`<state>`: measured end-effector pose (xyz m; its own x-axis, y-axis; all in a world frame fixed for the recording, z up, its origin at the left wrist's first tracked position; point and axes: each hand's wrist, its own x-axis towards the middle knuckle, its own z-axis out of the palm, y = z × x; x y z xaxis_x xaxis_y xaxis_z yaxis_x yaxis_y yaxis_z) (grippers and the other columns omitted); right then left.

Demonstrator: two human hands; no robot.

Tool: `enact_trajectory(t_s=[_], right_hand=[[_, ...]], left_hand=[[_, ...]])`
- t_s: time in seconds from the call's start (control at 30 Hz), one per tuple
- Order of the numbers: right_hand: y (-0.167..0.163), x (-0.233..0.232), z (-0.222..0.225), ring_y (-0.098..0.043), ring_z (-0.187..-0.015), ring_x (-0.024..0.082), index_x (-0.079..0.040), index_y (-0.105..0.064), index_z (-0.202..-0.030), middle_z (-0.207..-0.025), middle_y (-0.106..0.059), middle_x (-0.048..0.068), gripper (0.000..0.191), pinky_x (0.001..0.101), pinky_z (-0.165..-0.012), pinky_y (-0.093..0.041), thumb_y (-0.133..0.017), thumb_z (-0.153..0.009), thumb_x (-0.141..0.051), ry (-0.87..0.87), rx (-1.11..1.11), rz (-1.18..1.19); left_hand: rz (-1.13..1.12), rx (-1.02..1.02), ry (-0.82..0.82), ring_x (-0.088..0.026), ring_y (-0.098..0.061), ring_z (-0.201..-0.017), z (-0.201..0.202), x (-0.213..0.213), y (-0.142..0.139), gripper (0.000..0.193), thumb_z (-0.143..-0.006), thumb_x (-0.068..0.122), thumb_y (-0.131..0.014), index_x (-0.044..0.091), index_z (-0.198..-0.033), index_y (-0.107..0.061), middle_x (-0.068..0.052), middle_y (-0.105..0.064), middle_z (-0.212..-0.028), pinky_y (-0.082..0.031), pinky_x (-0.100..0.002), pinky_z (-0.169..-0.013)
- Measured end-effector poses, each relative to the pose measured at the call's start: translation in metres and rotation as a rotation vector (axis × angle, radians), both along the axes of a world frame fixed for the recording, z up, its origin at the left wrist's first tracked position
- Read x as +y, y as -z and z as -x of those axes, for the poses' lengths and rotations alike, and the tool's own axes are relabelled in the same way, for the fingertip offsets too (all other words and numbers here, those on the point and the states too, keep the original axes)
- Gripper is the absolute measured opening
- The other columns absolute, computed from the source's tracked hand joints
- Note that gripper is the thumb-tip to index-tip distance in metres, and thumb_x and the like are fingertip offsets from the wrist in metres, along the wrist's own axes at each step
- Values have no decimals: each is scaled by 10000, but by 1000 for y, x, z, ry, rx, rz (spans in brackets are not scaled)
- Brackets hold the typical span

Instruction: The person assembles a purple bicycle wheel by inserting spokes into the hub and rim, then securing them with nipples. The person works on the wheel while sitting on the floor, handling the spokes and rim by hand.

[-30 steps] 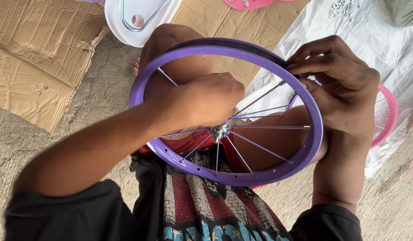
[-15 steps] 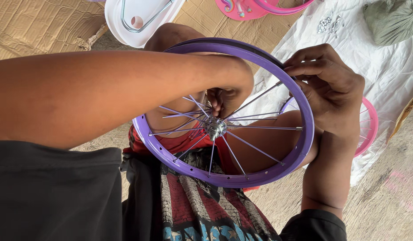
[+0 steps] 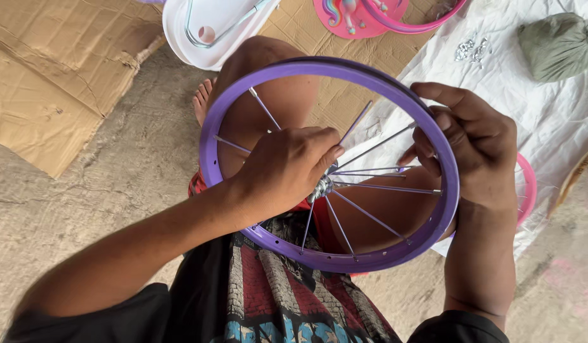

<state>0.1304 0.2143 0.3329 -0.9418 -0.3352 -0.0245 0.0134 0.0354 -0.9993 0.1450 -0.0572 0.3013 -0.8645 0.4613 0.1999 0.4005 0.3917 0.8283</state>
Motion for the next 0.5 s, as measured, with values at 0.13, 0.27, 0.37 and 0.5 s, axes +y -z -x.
enact_trajectory(t_s=[0.13, 0.27, 0.37, 0.5], right_hand=[[4, -9, 1, -535, -596, 27, 91, -550, -1432, -758, -585, 21, 373, 325, -817, -647, -540, -1141, -142, 32, -81, 62], [-24, -15, 12, -644, -802, 137, 117, -547, -1404, -916, -653, 99, 493, 373, -880, -630, -611, -1072, -243, -69, 2, -194], [-46, -19, 19, -670, -951, 161, 116, -483, -1414, -1097, -668, 94, 463, 348, -889, -584, -507, -1087, -212, -169, 104, -369], [-45, -33, 22, -532, -795, 119, 96, -489, -1501, -943, -576, 72, 473, 277, -717, -477, -506, -1108, -165, -228, 106, -428]], left_hand=[[-62, -76, -44, -355, -681, -646, -14, -6, -7, 214, -1041, 179, -608, 30, -891, -575, -159, -655, -727, -494, -480, -564], [-33, -57, 7, -354, -676, -616, -15, -6, -10, 229, -1031, 187, -615, 32, -868, -573, -162, -635, -657, -491, -487, -552], [-96, -22, -4, -373, -668, -616, -14, 0, -10, 211, -1035, 179, -612, 33, -885, -579, -172, -631, -650, -486, -499, -559], [-220, 35, -38, -379, -671, -651, -17, 4, -10, 149, -1051, 158, -592, 24, -997, -555, -176, -643, -698, -483, -498, -562]])
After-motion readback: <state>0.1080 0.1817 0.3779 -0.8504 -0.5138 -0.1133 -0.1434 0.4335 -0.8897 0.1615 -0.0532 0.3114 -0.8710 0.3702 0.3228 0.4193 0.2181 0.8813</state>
